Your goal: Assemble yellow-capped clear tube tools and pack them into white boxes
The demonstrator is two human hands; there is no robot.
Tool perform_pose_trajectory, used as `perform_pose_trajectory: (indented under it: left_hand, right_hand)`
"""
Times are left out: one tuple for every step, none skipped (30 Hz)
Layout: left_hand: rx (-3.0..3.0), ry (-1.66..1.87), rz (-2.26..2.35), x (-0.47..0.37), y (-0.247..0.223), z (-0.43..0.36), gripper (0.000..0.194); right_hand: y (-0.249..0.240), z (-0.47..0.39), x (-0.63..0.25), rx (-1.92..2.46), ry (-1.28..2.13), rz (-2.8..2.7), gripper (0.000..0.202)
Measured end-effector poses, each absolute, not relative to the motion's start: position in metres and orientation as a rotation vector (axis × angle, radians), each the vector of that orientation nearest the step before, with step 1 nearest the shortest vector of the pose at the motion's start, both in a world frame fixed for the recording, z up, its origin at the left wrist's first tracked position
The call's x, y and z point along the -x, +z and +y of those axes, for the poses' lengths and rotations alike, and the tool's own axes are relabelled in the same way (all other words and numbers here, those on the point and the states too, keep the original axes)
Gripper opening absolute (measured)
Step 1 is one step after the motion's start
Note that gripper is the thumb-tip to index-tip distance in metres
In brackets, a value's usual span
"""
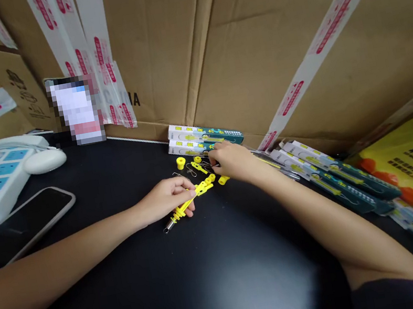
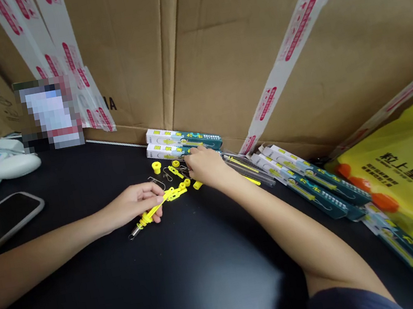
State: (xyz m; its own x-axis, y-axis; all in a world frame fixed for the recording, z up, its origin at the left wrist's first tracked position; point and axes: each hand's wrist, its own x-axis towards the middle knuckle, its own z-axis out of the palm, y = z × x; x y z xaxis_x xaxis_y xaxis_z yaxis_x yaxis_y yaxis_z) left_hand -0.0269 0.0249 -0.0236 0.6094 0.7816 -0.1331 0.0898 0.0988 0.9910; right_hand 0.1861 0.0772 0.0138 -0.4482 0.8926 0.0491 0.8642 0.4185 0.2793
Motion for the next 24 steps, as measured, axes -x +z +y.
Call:
perform_pose_trajectory:
  left_hand:
    - [-1.403, 0.601, 0.800, 0.027, -0.023, 0.025, 0.021]
    - [-1.405, 0.599, 0.800, 0.027, -0.023, 0.025, 0.020]
    - [-1.406, 0.596, 0.799, 0.027, -0.023, 0.025, 0.020]
    - [-1.403, 0.596, 0.794, 0.027, -0.023, 0.025, 0.020]
    - [-1.398, 0.597, 0.789, 0.027, -0.024, 0.025, 0.021]
    - [-1.394, 0.599, 0.783, 0.027, -0.024, 0.026, 0.022]
    - [-1.391, 0.602, 0.779, 0.027, -0.025, 0.026, 0.023]
    - [-1.389, 0.603, 0.779, 0.027, -0.026, 0.026, 0.024]
    - [-1.389, 0.605, 0.781, 0.027, -0.026, 0.026, 0.024]
    - [-1.389, 0.606, 0.787, 0.027, -0.026, 0.026, 0.023]
    - [-1.391, 0.605, 0.797, 0.026, -0.026, 0.026, 0.022]
    - [-1.394, 0.606, 0.810, 0.026, -0.026, 0.026, 0.022]
    - [-1.400, 0.601, 0.826, 0.026, -0.026, 0.026, 0.021]
    - [-1.408, 0.590, 0.842, 0.026, -0.026, 0.026, 0.022]
    - [-1.418, 0.577, 0.857, 0.026, -0.026, 0.026, 0.022]
    - [-1.431, 0.566, 0.866, 0.026, -0.026, 0.025, 0.022]
    - [-1.446, 0.562, 0.870, 0.026, -0.026, 0.025, 0.021]
    - [-1.461, 0.565, 0.868, 0.026, -0.026, 0.024, 0.020]
    - [-1.473, 0.576, 0.860, 0.025, -0.026, 0.023, 0.019]
    - [-1.473, 0.590, 0.853, 0.025, -0.026, 0.021, 0.019]
    - [-1.462, 0.599, 0.852, 0.024, -0.025, 0.019, 0.019]
    - [-1.442, 0.601, 0.859, 0.022, -0.025, 0.017, 0.019]
    - [-1.415, 0.594, 0.868, 0.021, -0.025, 0.014, 0.019]
    - [-1.385, 0.580, 0.883, 0.019, -0.025, 0.011, 0.019]
  right_hand:
    - [0.013, 0.078, -0.184, -1.580, 0.404, 2.549, 0.016]
    - [0.012, 0.079, -0.182, -1.576, 0.404, 2.548, 0.017]
    - [0.011, 0.079, -0.181, -1.574, 0.408, 2.549, 0.017]
    - [0.010, 0.079, -0.179, -1.573, 0.413, 2.549, 0.017]
    - [0.009, 0.078, -0.178, -1.575, 0.421, 2.550, 0.017]
    - [0.008, 0.078, -0.177, -1.580, 0.429, 2.552, 0.017]
    - [0.008, 0.078, -0.176, -1.586, 0.438, 2.555, 0.017]
    - [0.009, 0.077, -0.176, -1.595, 0.450, 2.554, 0.017]
    - [0.011, 0.076, -0.175, -1.609, 0.467, 2.557, 0.018]
    - [0.013, 0.074, -0.176, -1.633, 0.485, 2.571, 0.018]
    - [0.017, 0.071, -0.176, -1.664, 0.503, 2.598, 0.017]
    - [0.021, 0.068, -0.178, -1.703, 0.513, 2.640, 0.016]
    - [0.024, 0.063, -0.180, -1.753, 0.505, 2.698, 0.014]
    - [0.027, 0.057, -0.182, -1.800, 0.465, 2.768, 0.011]
    - [0.029, 0.050, -0.184, -1.846, 0.380, 2.842, 0.010]
    - [0.028, 0.042, -0.187, -1.876, 0.235, 2.921, 0.010]
    - [0.025, 0.033, -0.190, -1.854, 0.031, 3.027, 0.009]
    - [0.020, 0.023, -0.192, -1.777, -0.223, 3.150, 0.010]
    - [0.013, 0.014, -0.194, -1.694, -0.472, 3.238, 0.010]
    - [0.005, 0.005, -0.195, -1.648, -0.664, 3.288, 0.010]
    - [-0.004, -0.004, -0.196, -1.612, -0.803, 3.320, 0.010]
    - [-0.013, -0.012, -0.197, -1.567, -0.876, 3.366, 0.010]
    - [-0.021, -0.018, -0.197, -1.550, -0.883, 3.406, 0.011]
    - [-0.027, -0.023, -0.196, -1.530, -0.853, 3.467, 0.013]
